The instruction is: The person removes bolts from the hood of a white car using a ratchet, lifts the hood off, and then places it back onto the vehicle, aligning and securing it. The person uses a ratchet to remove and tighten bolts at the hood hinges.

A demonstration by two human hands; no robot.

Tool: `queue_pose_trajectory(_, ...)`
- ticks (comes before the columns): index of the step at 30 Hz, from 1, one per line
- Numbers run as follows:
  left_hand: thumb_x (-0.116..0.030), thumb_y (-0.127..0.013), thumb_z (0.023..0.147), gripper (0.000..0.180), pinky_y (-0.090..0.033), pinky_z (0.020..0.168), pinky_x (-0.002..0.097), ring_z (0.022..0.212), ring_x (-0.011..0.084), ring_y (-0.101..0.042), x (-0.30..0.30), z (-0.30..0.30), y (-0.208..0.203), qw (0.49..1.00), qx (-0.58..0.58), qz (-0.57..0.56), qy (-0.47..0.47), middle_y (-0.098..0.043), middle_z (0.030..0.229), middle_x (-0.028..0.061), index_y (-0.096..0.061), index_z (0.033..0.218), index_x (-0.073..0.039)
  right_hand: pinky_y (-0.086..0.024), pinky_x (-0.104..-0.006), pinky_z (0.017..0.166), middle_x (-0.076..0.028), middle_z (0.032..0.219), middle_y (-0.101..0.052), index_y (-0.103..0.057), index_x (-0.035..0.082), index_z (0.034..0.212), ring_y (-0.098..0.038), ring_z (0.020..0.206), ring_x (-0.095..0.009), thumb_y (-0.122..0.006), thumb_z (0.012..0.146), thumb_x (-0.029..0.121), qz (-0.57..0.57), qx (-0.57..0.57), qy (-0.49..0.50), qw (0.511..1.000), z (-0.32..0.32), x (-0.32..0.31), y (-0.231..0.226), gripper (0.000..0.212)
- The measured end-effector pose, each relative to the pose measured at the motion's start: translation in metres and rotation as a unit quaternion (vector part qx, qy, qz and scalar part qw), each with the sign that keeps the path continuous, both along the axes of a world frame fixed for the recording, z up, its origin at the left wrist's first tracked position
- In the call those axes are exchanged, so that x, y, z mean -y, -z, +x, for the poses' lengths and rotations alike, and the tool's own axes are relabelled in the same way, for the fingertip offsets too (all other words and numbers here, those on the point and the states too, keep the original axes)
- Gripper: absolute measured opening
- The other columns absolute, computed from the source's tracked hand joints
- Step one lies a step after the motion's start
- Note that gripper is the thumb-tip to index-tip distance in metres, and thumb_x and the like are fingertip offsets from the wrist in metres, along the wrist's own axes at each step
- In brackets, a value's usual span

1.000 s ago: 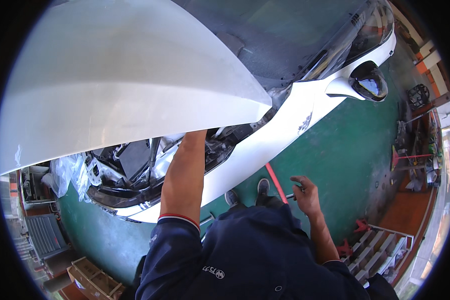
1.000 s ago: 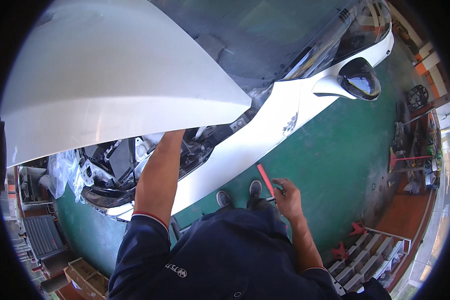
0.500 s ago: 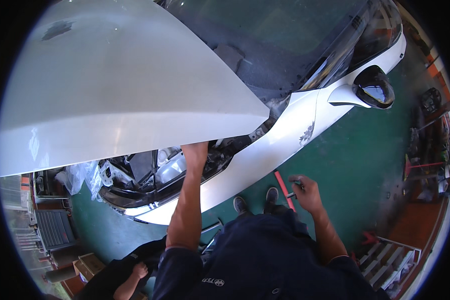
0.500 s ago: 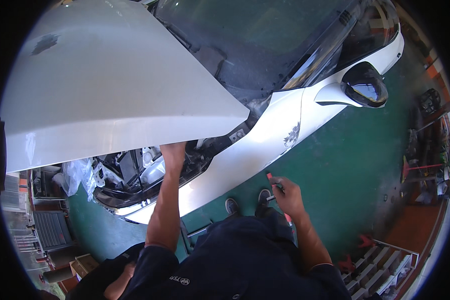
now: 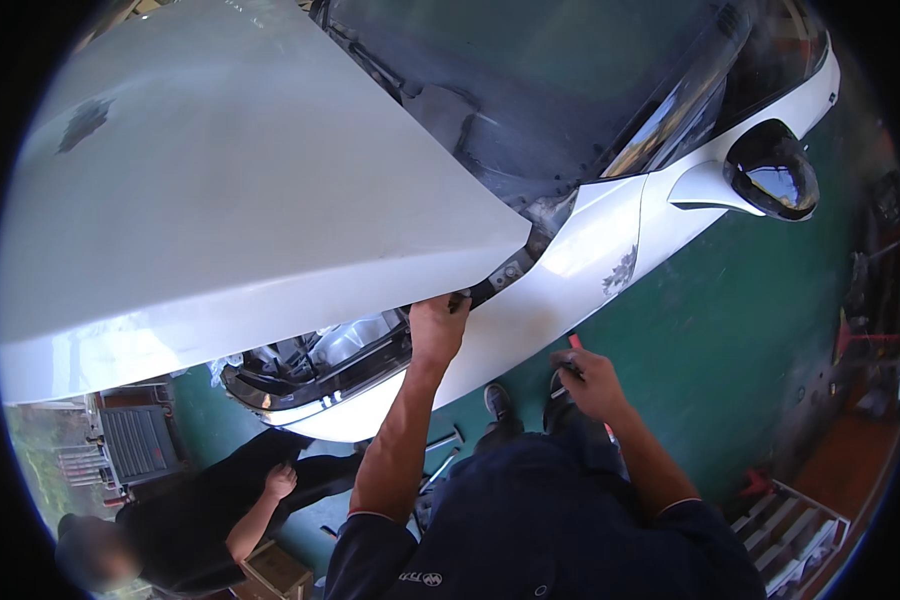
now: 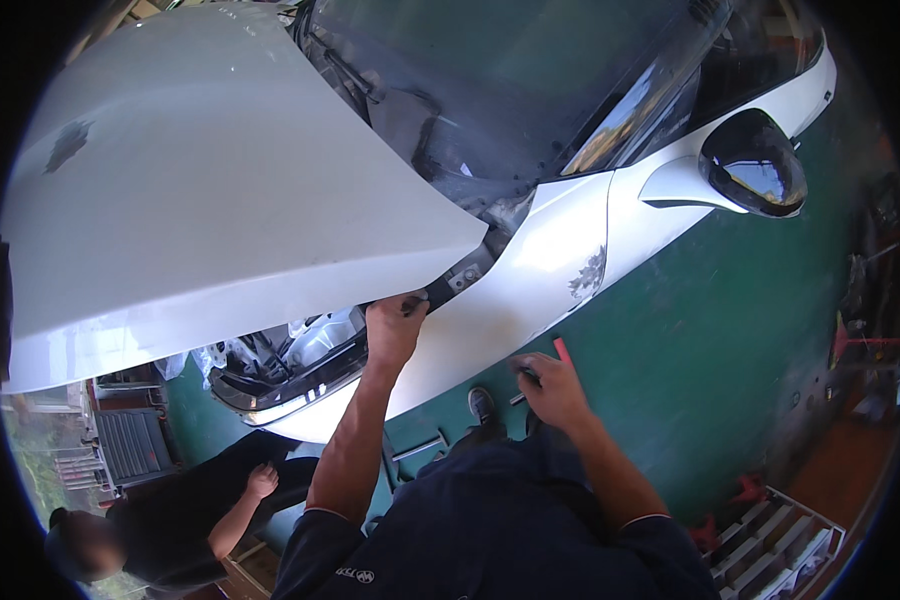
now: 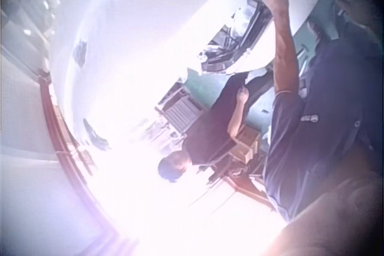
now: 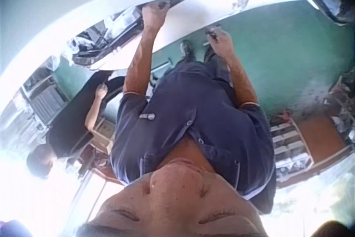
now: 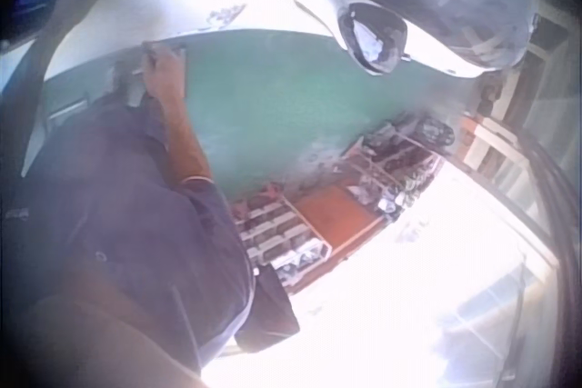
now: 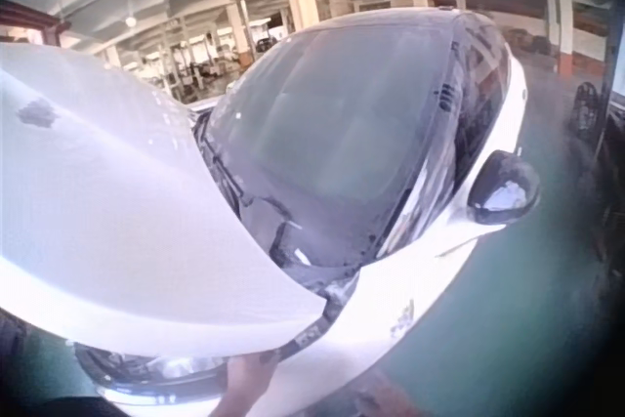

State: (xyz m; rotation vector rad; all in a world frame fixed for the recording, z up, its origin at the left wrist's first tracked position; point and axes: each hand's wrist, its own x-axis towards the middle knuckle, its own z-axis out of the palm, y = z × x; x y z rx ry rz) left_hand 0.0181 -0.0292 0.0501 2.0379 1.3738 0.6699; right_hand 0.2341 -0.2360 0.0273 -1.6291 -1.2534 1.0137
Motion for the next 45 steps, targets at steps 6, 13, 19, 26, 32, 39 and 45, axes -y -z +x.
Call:
queue_pose_trajectory(6, -0.009, -0.082, 0.085, 0.024, -0.059, 0.075, 0.0390, 0.081, 0.0311, -0.076, 0.003, 0.008, -0.009, 0.999, -0.008, -0.037, -0.035, -0.077, 0.091, 0.0165, -0.076, 0.107, -0.001, -0.058, -0.0406, 0.088, -0.019, 0.110, -0.075, -0.073, 0.000, 0.114, -0.073, 0.100, -0.036, -0.064, 0.093, 0.004, 0.004, -0.004, -0.009, 1.000, 0.019, 0.009, 0.025, 0.024)
queue_pose_trajectory(13, -0.010, -0.084, 0.083, 0.025, -0.058, 0.074, 0.0405, 0.077, 0.0328, -0.075, 0.008, 0.012, -0.005, 0.997, -0.008, -0.029, -0.064, -0.078, 0.089, 0.0173, -0.076, 0.105, -0.001, -0.058, -0.0418, 0.087, -0.019, 0.109, -0.075, -0.074, 0.000, 0.115, -0.073, 0.100, -0.036, -0.063, 0.094, 0.006, -0.034, 0.010, -0.038, 0.999, 0.034, 0.008, 0.028, 0.025)
queue_pose_trajectory(19, -0.008, -0.082, 0.084, 0.025, -0.059, 0.077, 0.0378, 0.080, 0.0272, -0.076, 0.004, 0.010, -0.003, 0.999, -0.041, 0.000, -0.036, -0.079, 0.091, 0.0153, -0.077, 0.108, 0.000, -0.059, -0.0421, 0.087, -0.019, 0.108, -0.075, -0.074, -0.001, 0.114, -0.074, 0.099, -0.036, -0.063, 0.093, 0.006, -0.039, -0.003, -0.044, 0.998, 0.042, 0.006, 0.028, 0.024)
queue_pose_trajectory(26, -0.016, -0.078, 0.090, 0.022, -0.057, 0.074, 0.0438, 0.078, 0.0372, -0.073, 0.005, 0.012, -0.007, 0.998, -0.029, -0.019, -0.044, -0.075, 0.087, 0.0187, -0.075, 0.106, -0.001, -0.059, -0.0420, 0.087, -0.020, 0.110, -0.075, -0.074, -0.001, 0.114, -0.074, 0.099, -0.036, -0.063, 0.094, 0.006, -0.053, -0.020, -0.051, 0.997, 0.044, 0.003, 0.029, 0.024)
queue_pose_trajectory(32, -0.012, -0.075, 0.091, 0.016, -0.057, 0.077, 0.0428, 0.083, 0.0357, -0.072, 0.003, 0.013, 0.000, 0.984, -0.170, 0.057, 0.003, -0.075, 0.092, 0.0159, -0.079, 0.105, -0.006, -0.059, -0.0417, 0.086, -0.019, 0.108, -0.075, -0.074, -0.001, 0.113, -0.074, 0.098, -0.036, -0.063, 0.094, 0.006, -0.035, -0.004, -0.072, 0.997, 0.038, -0.004, 0.024, 0.023)
queue_pose_trajectory(39, -0.012, -0.072, 0.092, 0.014, -0.056, 0.079, 0.0467, 0.087, 0.0401, -0.070, -0.001, 0.011, 0.004, 0.989, -0.120, 0.078, 0.026, -0.074, 0.096, 0.0174, -0.077, 0.104, -0.006, -0.059, -0.0415, 0.086, -0.019, 0.104, -0.075, -0.073, -0.001, 0.115, -0.074, 0.096, -0.036, -0.063, 0.094, 0.006, -0.036, -0.001, -0.082, 0.996, 0.034, -0.009, 0.020, 0.025)
queue_pose_trajectory(45, -0.012, -0.074, 0.091, 0.018, -0.056, 0.080, 0.0489, 0.090, 0.0430, -0.070, 0.001, 0.009, 0.001, 0.989, -0.100, 0.103, 0.042, -0.073, 0.098, 0.0199, -0.074, 0.107, -0.004, -0.059, -0.0417, 0.085, -0.019, 0.107, -0.075, -0.073, -0.001, 0.116, -0.074, 0.097, -0.035, -0.063, 0.094, 0.006, -0.035, -0.007, -0.085, 0.996, 0.028, -0.012, 0.018, 0.025)
